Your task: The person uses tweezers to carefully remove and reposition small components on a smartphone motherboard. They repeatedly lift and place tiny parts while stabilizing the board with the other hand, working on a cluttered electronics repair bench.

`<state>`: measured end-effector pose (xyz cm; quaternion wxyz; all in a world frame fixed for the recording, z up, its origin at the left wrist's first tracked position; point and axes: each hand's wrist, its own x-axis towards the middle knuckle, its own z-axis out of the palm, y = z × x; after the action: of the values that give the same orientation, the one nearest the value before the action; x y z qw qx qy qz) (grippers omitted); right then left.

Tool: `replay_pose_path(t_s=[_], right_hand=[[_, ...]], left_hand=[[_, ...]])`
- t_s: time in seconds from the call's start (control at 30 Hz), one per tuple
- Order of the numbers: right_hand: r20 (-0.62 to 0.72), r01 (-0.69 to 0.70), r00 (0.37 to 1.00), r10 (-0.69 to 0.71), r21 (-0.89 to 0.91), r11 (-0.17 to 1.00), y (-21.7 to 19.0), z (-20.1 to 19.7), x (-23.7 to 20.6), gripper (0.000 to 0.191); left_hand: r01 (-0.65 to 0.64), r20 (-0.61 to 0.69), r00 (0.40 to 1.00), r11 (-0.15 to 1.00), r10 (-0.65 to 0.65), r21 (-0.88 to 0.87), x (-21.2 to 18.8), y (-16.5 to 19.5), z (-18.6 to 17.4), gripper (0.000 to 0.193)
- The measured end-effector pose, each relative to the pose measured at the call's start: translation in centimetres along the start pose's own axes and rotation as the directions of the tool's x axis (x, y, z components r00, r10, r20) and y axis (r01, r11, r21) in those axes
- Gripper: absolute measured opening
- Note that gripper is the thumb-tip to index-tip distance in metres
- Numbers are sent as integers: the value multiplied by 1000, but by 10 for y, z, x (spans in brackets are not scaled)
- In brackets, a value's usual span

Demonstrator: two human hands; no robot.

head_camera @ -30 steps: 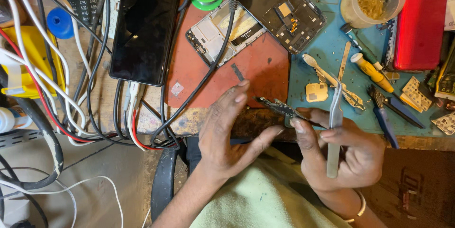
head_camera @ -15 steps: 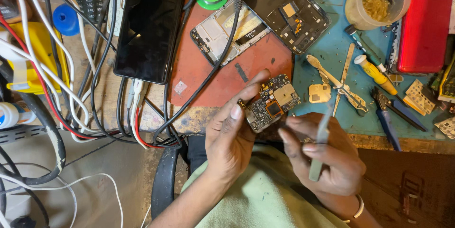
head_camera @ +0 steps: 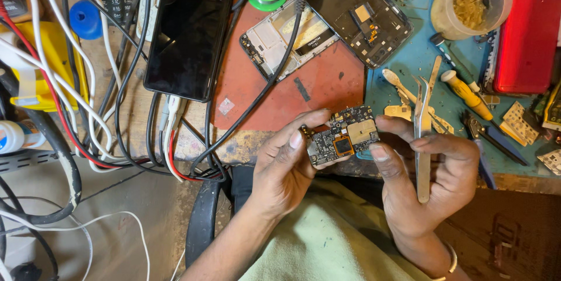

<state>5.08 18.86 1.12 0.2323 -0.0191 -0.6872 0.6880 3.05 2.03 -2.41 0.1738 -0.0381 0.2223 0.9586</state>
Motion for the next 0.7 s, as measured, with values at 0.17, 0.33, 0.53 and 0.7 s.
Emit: replay_pose_path(t_s=[0.17, 0.33, 0.53, 0.7], right_hand=[[0, 13, 1000, -13, 18, 1000, -3, 3, 0, 40], [1, 9, 1000, -9, 11, 1000, -4, 5, 1, 39], [4, 14, 1000, -14, 18, 1000, -3, 6, 0, 39], [4, 26, 1000, -26, 3, 1000, -2, 6, -1, 38]], left_hand=[[17, -32, 999, 1000, -18, -18, -1, 0, -4, 46], [24, -36, 999, 1000, -25, -11, -2, 0, -6, 46], [19, -25, 999, 1000, -19, -12, -1, 2, -7, 46], [18, -1, 1000, 999, -18, -38, 2, 5, -3, 48]])
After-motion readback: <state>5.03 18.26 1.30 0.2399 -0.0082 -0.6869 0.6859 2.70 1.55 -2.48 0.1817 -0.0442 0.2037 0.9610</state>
